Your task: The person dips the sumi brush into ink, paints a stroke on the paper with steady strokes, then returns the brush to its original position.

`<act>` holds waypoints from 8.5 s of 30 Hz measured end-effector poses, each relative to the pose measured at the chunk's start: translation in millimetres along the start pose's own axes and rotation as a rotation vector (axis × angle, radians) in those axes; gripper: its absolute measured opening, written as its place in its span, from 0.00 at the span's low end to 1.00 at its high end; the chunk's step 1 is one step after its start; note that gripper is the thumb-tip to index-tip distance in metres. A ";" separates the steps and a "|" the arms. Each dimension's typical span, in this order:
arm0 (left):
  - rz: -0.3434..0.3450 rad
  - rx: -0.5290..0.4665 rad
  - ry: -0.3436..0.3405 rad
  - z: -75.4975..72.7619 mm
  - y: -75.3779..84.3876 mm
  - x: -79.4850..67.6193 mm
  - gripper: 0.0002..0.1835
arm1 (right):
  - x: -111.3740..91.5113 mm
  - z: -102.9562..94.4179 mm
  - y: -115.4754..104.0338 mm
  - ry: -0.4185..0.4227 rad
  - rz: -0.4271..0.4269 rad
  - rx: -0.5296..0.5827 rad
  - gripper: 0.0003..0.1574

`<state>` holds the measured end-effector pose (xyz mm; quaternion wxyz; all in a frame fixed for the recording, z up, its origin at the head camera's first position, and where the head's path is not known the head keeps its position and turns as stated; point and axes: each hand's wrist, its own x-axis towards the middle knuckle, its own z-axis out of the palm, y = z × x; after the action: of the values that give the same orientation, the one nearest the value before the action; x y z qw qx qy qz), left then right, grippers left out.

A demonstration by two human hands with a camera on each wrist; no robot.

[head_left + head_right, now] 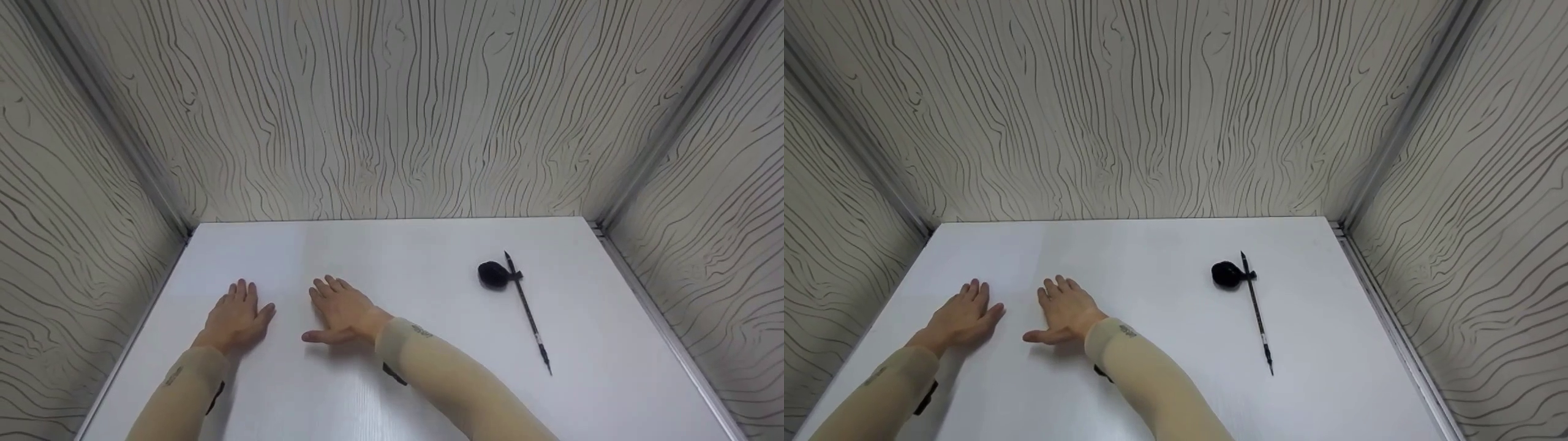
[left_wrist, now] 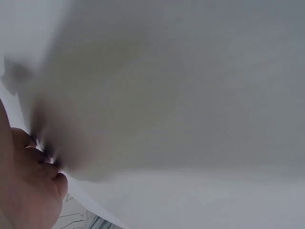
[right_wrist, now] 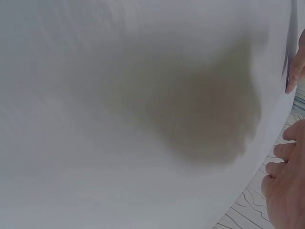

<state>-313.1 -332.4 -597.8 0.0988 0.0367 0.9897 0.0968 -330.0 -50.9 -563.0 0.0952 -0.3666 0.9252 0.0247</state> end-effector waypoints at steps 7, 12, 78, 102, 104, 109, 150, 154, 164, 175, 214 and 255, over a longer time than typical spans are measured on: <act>-0.003 0.015 -0.038 -2.7 7.9 0.1 0.49 | 2.9 3.4 2.2 -0.006 0.007 -0.024 0.68; 0.000 0.050 -0.039 -1.7 16.9 -4.5 0.48 | 2.5 6.5 1.5 -0.005 -0.005 -0.027 0.69; 0.240 0.010 -0.024 18.7 69.6 -25.7 0.54 | -17.6 29.4 33.8 -0.047 -0.072 0.103 0.70; 0.238 -0.025 -0.036 21.7 69.6 -25.1 0.52 | -49.8 41.4 67.0 -0.013 -0.052 0.152 0.67; 0.249 -0.030 -0.036 22.1 71.7 -24.9 0.51 | -54.4 42.2 68.3 -0.017 -0.050 0.153 0.68; 0.265 -0.018 -0.039 23.1 77.4 -24.8 0.50 | -65.5 43.5 70.7 -0.029 -0.051 0.148 0.69; 0.432 -0.020 -0.069 39.5 153.7 -35.0 0.47 | -166.0 59.1 126.3 -0.055 0.011 0.248 0.70; 0.458 -0.018 -0.073 41.1 159.4 -35.7 0.47 | -176.3 60.8 132.0 -0.056 0.015 0.242 0.70; 0.498 -0.024 -0.089 47.1 162.9 -39.5 0.48 | -203.4 64.9 145.4 -0.058 0.026 0.246 0.68; 0.520 -0.023 -0.103 48.9 161.8 -49.9 0.48 | -231.3 71.9 157.3 -0.032 0.022 0.272 0.65; 0.689 0.023 -0.111 58.3 161.6 -90.8 0.54 | -280.6 79.3 138.5 0.018 -0.002 0.257 0.60; 0.710 0.071 -0.064 61.9 157.6 -83.5 0.48 | -306.7 40.7 252.8 0.272 0.104 0.034 0.29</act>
<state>-210.4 -174.4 -610.3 0.0889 0.3846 0.9144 0.0895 -277.6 345.0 -549.5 -0.0262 -0.3164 0.9476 -0.0360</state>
